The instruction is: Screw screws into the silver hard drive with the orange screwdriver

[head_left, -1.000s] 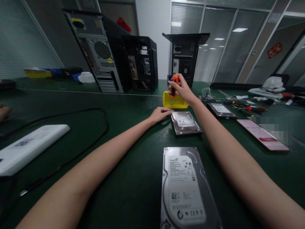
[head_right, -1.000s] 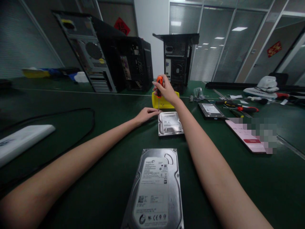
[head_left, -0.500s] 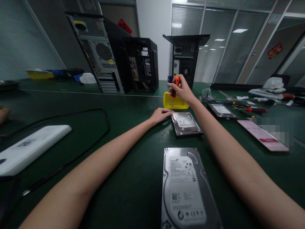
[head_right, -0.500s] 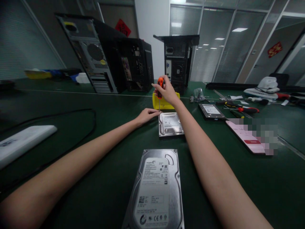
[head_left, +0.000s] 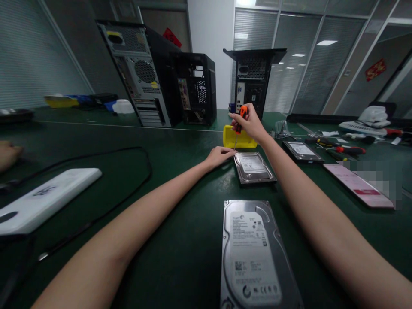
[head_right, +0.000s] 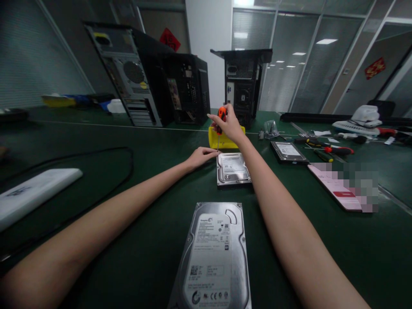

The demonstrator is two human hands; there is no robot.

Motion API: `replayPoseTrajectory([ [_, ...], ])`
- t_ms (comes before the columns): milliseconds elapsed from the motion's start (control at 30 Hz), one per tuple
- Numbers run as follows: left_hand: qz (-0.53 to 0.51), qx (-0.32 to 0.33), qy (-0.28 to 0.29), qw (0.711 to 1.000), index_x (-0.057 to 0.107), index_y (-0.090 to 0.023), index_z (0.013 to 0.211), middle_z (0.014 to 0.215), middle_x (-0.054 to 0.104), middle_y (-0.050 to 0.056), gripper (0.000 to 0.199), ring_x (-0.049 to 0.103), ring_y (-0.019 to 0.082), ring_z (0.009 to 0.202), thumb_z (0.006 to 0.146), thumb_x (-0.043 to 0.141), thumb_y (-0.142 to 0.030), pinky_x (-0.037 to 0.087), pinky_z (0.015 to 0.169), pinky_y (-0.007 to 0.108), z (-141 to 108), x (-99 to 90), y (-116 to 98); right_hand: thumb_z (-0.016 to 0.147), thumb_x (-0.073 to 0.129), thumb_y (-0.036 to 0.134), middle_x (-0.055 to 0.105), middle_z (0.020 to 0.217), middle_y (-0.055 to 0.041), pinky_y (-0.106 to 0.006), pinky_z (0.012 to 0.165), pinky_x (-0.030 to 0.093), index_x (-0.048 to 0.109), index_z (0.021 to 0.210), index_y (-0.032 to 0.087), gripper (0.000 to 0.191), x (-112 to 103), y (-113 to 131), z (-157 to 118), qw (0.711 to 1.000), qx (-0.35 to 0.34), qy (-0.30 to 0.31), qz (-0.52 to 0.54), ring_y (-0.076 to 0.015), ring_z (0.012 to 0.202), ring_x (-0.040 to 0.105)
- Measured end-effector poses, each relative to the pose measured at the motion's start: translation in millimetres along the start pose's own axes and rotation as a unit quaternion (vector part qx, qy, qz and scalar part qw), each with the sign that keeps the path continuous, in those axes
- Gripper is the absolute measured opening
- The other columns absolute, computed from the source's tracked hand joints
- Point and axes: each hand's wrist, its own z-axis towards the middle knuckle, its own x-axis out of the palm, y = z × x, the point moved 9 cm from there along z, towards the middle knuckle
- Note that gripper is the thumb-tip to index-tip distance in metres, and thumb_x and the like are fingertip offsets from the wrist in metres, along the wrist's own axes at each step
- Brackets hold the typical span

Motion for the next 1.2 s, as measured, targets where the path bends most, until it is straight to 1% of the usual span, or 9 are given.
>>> replayPoseTrajectory([
  [300, 0.013, -0.008, 0.000, 1.000, 0.075, -0.021, 0.104, 0.109, 0.074, 0.003, 0.041, 0.064, 0.024, 0.108, 0.081, 0.059, -0.050, 0.044, 0.097, 0.030, -3.4, -2.0, -2.8, 0.073, 0.073, 0.042, 0.058, 0.067, 0.0105, -0.017, 0.049, 0.050, 0.034, 0.095, 0.024, 0.048, -9.2, 2.5, -0.5, 0.999, 0.010, -0.046, 0.008, -0.0068, 0.049, 0.060],
  [533, 0.023, -0.007, 0.001, 1.000, 0.075, -0.018, 0.104, 0.108, 0.074, 0.004, 0.044, 0.065, 0.023, 0.105, 0.086, 0.051, -0.051, 0.044, 0.094, 0.029, -2.3, -3.4, -1.1, 0.076, 0.070, 0.044, 0.058, 0.058, 0.0120, -0.014, 0.046, 0.048, 0.032, 0.094, 0.025, 0.046, -56.7, 16.7, -4.4, 0.980, -0.007, -0.192, 0.045, -0.0081, 0.048, 0.061],
  [700, 0.047, -0.016, -0.007, 0.999, 0.074, -0.018, 0.104, 0.104, 0.074, 0.003, 0.048, 0.065, 0.021, 0.100, 0.092, 0.039, -0.048, 0.045, 0.090, 0.028, -3.7, -6.7, -1.3, 0.085, 0.060, 0.038, 0.057, 0.053, 0.0114, -0.015, 0.044, 0.049, 0.031, 0.088, 0.025, 0.032, -99.6, -10.1, -22.2, 0.935, 0.012, -0.338, 0.109, -0.0081, 0.041, 0.057],
  [833, 0.117, -0.018, -0.085, 0.989, 0.072, -0.017, 0.106, 0.106, 0.073, 0.005, 0.044, 0.064, 0.021, 0.101, 0.094, 0.037, -0.041, 0.046, 0.090, 0.029, -7.0, -24.1, -6.0, 0.094, 0.038, 0.023, 0.051, 0.046, 0.0114, -0.019, 0.053, 0.055, 0.035, 0.081, 0.022, 0.013, -128.0, -67.8, -52.6, 0.844, 0.131, -0.444, 0.269, -0.0050, 0.036, 0.049],
  [867, 0.163, 0.002, -0.101, 0.981, 0.072, -0.018, 0.106, 0.108, 0.072, 0.006, 0.041, 0.063, 0.022, 0.103, 0.094, 0.039, -0.040, 0.046, 0.091, 0.029, -6.6, -28.2, -13.1, 0.095, 0.035, 0.024, 0.051, 0.046, 0.0103, -0.019, 0.055, 0.056, 0.036, 0.079, 0.021, 0.016, -129.6, -82.1, -60.2, 0.820, 0.169, -0.449, 0.314, -0.0045, 0.036, 0.049],
  [900, 0.214, 0.031, -0.108, 0.970, 0.071, -0.019, 0.106, 0.111, 0.071, 0.007, 0.038, 0.061, 0.023, 0.106, 0.093, 0.042, -0.038, 0.045, 0.093, 0.030, -5.0, -30.0, -22.4, 0.095, 0.032, 0.026, 0.052, 0.047, 0.0083, -0.019, 0.055, 0.056, 0.037, 0.077, 0.021, 0.020, -132.7, -89.7, -65.7, 0.814, 0.184, -0.444, 0.326, -0.0052, 0.038, 0.051],
  [1000, 0.328, 0.096, -0.070, 0.937, 0.068, -0.023, 0.114, 0.114, 0.068, 0.008, 0.033, 0.059, 0.023, 0.110, 0.093, 0.045, -0.034, 0.044, 0.095, 0.031, 9.7, -25.5, -46.8, 0.095, 0.028, 0.034, 0.060, 0.052, -0.0002, -0.020, 0.045, 0.052, 0.047, 0.078, 0.018, 0.030, -133.3, -105.8, -78.6, 0.819, 0.234, -0.399, 0.339, -0.0105, 0.044, 0.059],
  [1100, 0.358, 0.101, -0.022, 0.928, 0.064, -0.020, 0.122, 0.120, 0.065, 0.010, 0.036, 0.060, 0.022, 0.110, 0.092, 0.045, -0.026, 0.042, 0.098, 0.030, 35.2, -22.5, -58.7, 0.093, 0.029, 0.038, 0.064, 0.059, -0.0044, -0.019, 0.040, 0.049, 0.051, 0.079, 0.017, 0.034, -123.5, -116.1, -88.1, 0.825, 0.296, -0.351, 0.330, -0.0121, 0.046, 0.061],
  [1200, 0.348, 0.087, 0.048, 0.932, 0.067, -0.021, 0.120, 0.119, 0.067, 0.007, 0.036, 0.060, 0.021, 0.113, 0.089, 0.049, -0.023, 0.040, 0.100, 0.026, 58.2, -13.2, -57.8, 0.091, 0.034, 0.035, 0.066, 0.065, -0.0041, -0.021, 0.041, 0.050, 0.047, 0.076, 0.019, 0.026, -119.2, -117.0, -92.1, 0.824, 0.298, -0.353, 0.328, -0.0126, 0.049, 0.062],
])
